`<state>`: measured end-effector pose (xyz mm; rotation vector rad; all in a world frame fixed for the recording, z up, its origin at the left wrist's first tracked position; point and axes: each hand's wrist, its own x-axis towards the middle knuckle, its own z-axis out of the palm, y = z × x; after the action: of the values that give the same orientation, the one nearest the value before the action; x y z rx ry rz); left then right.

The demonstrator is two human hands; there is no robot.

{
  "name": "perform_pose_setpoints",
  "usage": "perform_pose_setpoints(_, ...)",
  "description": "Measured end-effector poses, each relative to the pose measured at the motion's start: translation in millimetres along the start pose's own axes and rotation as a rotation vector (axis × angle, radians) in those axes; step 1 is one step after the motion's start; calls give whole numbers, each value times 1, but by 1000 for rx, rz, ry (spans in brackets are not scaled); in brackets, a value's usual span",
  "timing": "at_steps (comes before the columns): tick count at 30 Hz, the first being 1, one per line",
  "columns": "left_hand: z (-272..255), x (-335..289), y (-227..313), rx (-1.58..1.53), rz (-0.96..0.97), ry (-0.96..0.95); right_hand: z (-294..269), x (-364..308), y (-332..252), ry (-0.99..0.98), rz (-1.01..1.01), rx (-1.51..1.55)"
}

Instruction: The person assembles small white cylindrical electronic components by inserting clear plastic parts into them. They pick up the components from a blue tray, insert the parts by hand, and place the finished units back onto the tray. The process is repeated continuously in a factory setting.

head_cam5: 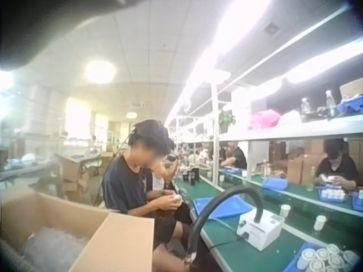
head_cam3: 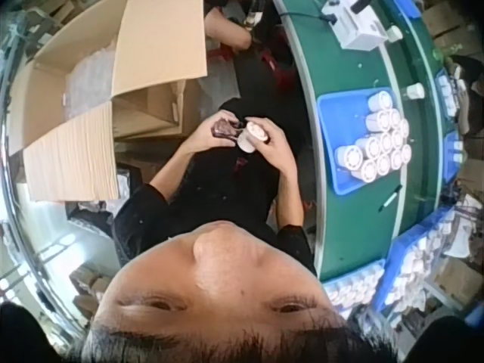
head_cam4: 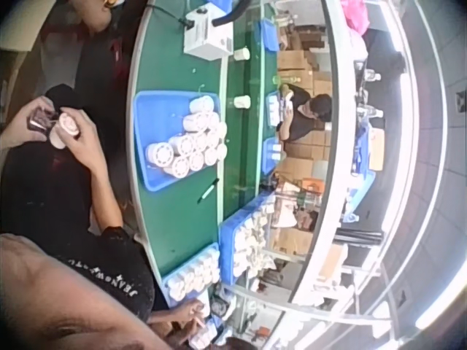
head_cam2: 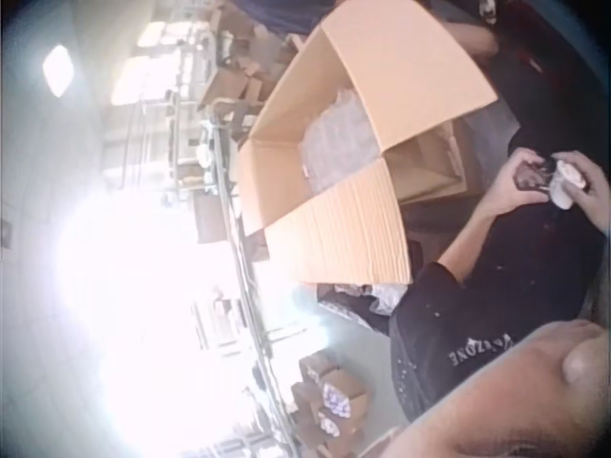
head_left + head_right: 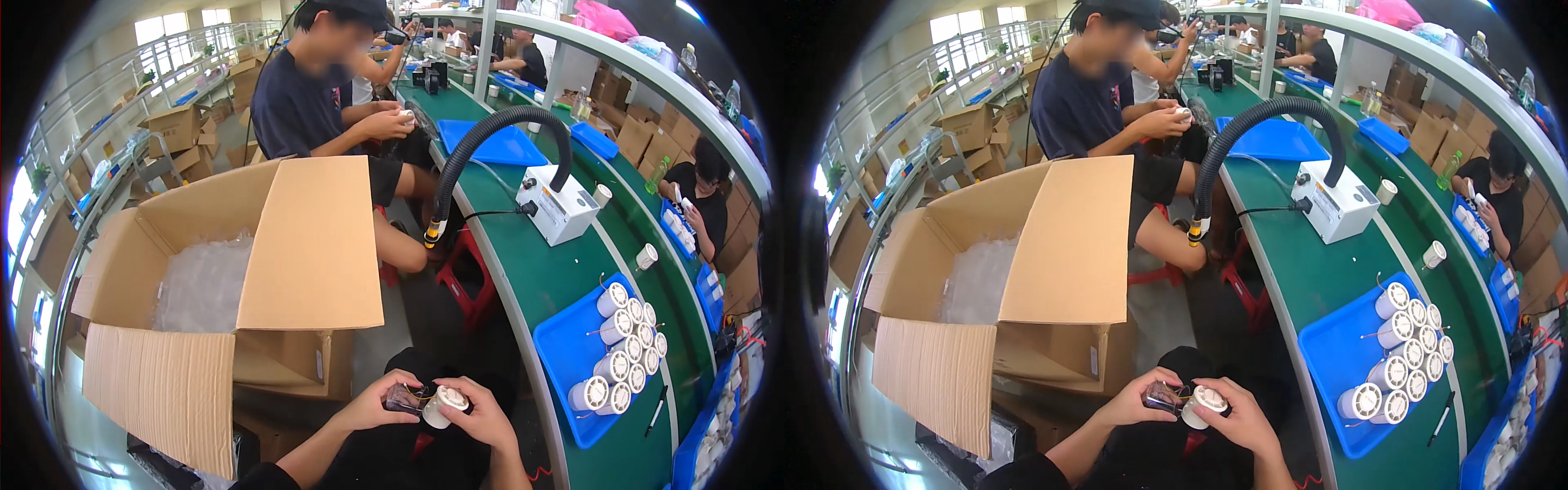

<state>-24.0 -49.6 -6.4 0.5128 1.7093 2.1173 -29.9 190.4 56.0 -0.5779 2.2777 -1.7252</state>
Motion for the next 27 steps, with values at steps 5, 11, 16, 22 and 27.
perform_pose_setpoints(5, 9, -4, -3, 49, 47, 54, 12, -5, -1, 42, -16, 17)
perform_pose_setpoints(11, 12, -7, 6, 229, 94, 68, 23, -9, 13, 116, 12, 75)
perform_pose_setpoints(16, 8, -9, 2, 306, 187, 86, 29, -12, 21, 123, 37, 120)
perform_pose_setpoints(22, 19, -10, -6, 224, 157, 233, 41, -15, 23, 200, 88, 252)
perform_pose_setpoints(27, 17, -10, -10, 185, 123, 238, 51, -19, 35, 259, 9, 57)
